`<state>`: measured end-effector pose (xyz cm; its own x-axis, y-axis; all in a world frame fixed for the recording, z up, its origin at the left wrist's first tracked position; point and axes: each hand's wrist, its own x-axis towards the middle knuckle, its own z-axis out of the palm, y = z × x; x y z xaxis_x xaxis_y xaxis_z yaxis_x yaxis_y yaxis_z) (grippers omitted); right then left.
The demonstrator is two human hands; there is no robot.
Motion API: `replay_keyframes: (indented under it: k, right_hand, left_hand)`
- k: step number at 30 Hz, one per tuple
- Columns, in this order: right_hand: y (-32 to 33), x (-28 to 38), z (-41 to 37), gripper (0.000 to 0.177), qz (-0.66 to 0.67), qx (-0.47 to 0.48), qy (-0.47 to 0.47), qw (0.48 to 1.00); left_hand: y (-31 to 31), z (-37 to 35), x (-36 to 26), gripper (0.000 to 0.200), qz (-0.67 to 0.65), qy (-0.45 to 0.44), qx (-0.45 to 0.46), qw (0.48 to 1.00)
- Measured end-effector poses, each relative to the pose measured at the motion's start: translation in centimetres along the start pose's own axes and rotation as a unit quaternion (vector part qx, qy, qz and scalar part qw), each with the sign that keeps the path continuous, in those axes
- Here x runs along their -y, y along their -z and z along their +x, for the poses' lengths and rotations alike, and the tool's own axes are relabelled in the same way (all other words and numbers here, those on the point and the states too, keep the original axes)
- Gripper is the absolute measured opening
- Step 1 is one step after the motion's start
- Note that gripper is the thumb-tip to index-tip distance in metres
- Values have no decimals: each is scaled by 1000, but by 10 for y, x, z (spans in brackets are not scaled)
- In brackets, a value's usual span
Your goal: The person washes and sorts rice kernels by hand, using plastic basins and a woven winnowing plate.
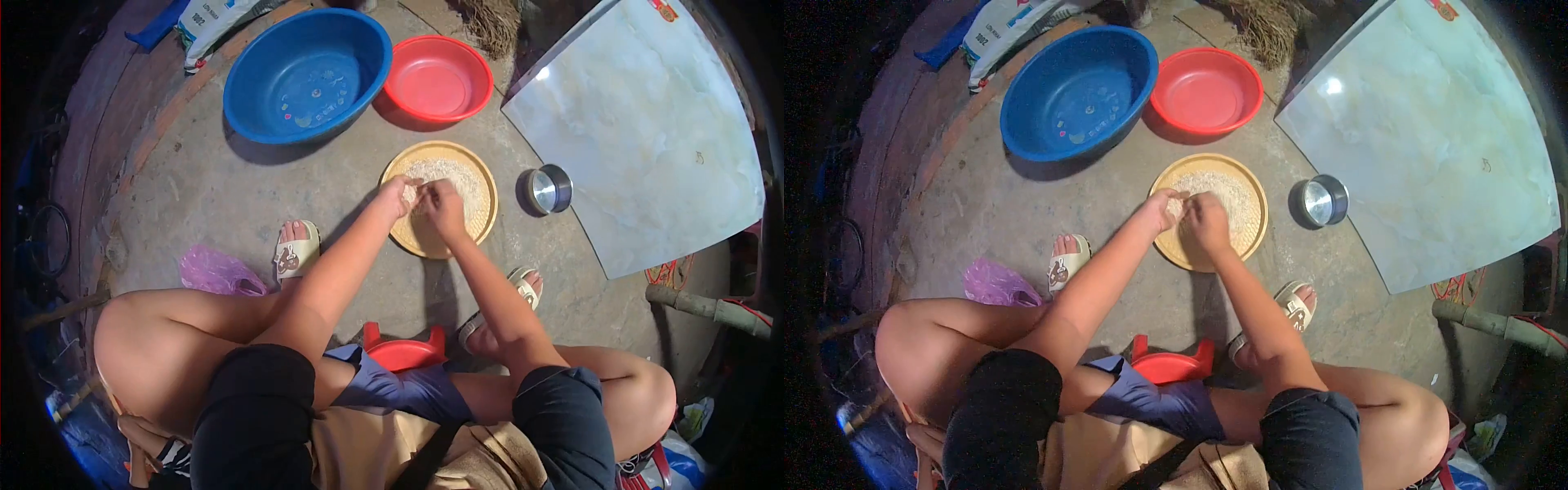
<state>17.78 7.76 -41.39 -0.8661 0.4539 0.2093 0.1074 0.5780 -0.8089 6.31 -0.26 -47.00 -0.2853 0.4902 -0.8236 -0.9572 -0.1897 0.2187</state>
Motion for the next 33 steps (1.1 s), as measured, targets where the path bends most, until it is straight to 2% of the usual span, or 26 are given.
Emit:
replay_keyframes:
  k: [2, 3, 4, 5, 6, 7, 8, 9, 10, 11, 12, 13, 14, 15, 17, 18, 19, 20, 22, 24, 26, 29, 30, 32, 33]
  right_hand:
    - [6, 28, 11, 16, -45, 91, 48, 994]
    - [-2, 22, 15, 10, -102, 24, 143, 984]
    - [-7, 17, 17, 10, -101, 18, 153, 983]
    - [-12, 11, 17, 13, 25, -27, 26, 999]
    - [-16, 7, 19, 15, 152, -68, -102, 981]
    - [-21, 0, 22, 16, 224, -107, -178, 952]
    - [-22, -6, 25, 16, 293, -142, -255, 911]
    - [-15, -11, 29, 20, 349, -92, -341, 868]
    - [-9, -17, 31, 33, 393, -44, -372, 840]
    - [-11, -21, 31, 37, 508, -53, -426, 747]
    - [-18, -34, 29, 42, 610, -61, -470, 635]
    - [-19, -46, 25, 45, 612, -80, -486, 618]
    - [-27, -78, 16, 38, 631, -51, -447, 633]
    - [-36, -112, 8, 38, 645, -57, -425, 633]
    - [-35, -125, 10, 38, 659, -63, -400, 634]
    - [-24, -113, 13, 37, 609, -72, -465, 638]
    - [-17, -108, 15, 36, 555, -81, -529, 637]
    - [-11, -103, 16, 36, 554, -80, -530, 638]
    - [2, -89, 20, 33, 650, -136, -492, 562]
    - [15, -72, 23, 29, 679, -113, -473, 550]
    - [17, -71, 24, 25, 667, -115, -507, 534]
    - [15, -68, 27, 28, 656, -116, -511, 543]
    - [14, -68, 28, 28, 657, -113, -509, 544]
    - [11, -68, 26, 29, 642, -110, -523, 549]
    - [6, -74, 23, 29, 643, -107, -522, 550]
  left_hand:
    - [1, 6, 1, 19, 54, 26, 17, 998]
    - [4, 13, 2, 19, 53, -9, 27, 998]
    - [-6, -2, 0, 20, 52, -46, 37, 997]
    - [-17, -15, -2, 20, 60, -44, -19, 997]
    - [-39, -47, -7, 20, 67, -43, -76, 994]
    - [-39, -38, -7, 19, 84, -66, -108, 988]
    - [-52, -66, -4, 18, 70, -42, -23, 996]
    - [-49, -56, 2, 18, 127, -106, -16, 986]
    - [-58, -62, 4, 18, 198, -109, 39, 973]
    - [-66, -70, 18, 24, 419, -204, -9, 885]
    - [-65, -57, 36, 30, 437, -274, -35, 856]
    - [-70, -68, 37, 30, 568, -296, -1, 768]
    - [-77, -79, 35, 30, 684, -311, 32, 659]
    - [-76, -82, 35, 30, 685, -314, 32, 657]
    - [-73, -85, 31, 27, 745, -404, 76, 525]
    - [-72, -86, 25, 27, 744, -407, 76, 524]
    - [-70, -87, 20, 24, 744, -439, 35, 502]
    - [-66, -89, 16, 21, 742, -467, -7, 481]
    - [-46, -77, 16, 16, 741, -474, -28, 475]
    - [-24, -62, 22, 15, 793, -427, 24, 434]
    - [-12, -60, 29, 13, 792, -449, 28, 414]
    - [-4, -54, 32, 15, 764, -439, 31, 472]
    - [-8, -55, 27, 15, 763, -441, 28, 471]
    - [-19, -55, 21, 17, 717, -438, 31, 541]
    - [-28, -62, 18, 17, 717, -440, 29, 540]
